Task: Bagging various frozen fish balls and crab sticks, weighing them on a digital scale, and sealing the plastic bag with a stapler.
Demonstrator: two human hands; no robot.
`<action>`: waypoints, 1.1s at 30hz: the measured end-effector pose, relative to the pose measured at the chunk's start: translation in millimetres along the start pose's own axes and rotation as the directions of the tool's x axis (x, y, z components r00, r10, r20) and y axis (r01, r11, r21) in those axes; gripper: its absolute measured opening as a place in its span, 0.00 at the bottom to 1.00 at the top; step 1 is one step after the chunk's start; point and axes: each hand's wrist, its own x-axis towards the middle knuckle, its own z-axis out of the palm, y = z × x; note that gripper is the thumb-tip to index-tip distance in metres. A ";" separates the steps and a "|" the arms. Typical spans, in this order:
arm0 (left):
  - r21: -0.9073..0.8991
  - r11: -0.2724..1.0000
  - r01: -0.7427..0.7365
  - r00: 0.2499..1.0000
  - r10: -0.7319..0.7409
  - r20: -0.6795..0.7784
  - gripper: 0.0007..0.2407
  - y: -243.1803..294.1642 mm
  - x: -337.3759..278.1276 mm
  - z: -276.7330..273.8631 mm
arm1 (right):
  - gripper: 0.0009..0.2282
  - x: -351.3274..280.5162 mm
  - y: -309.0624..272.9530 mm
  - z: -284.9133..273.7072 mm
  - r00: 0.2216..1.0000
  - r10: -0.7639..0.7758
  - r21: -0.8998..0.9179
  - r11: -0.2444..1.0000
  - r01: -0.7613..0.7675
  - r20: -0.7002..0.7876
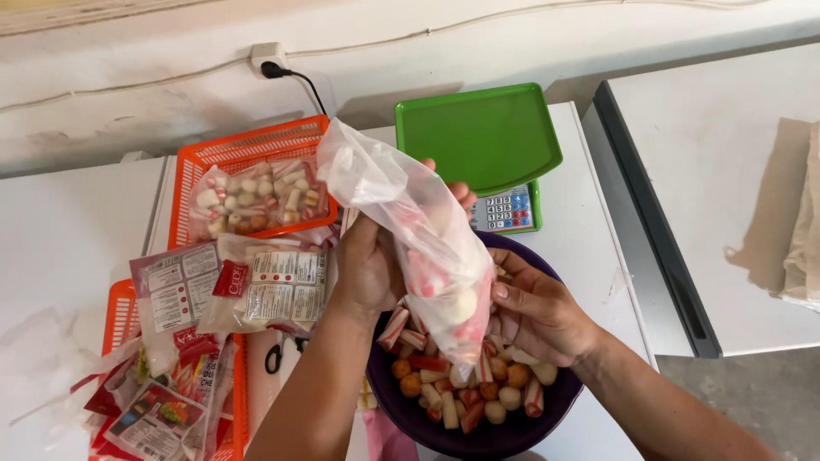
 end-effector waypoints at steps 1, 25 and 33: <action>0.002 1.000 -0.004 1.000 0.004 0.000 0.24 -4.5 3.8 -10.1 | 0.20 0.9 1.0 -2.1 1.000 0.002 -0.001 1.000 -0.002 0.004; 0.082 0.952 0.296 0.932 -0.269 -0.243 0.42 6.9 26.8 -5.6 | 0.16 -6.9 23.4 18.6 0.978 -0.192 -0.066 0.980 0.187 -0.080; 0.371 0.928 -0.036 0.954 0.143 -0.264 0.33 -31.9 -20.8 -54.0 | 0.16 15.3 22.0 -9.7 0.911 -0.366 -0.369 0.887 0.279 -0.191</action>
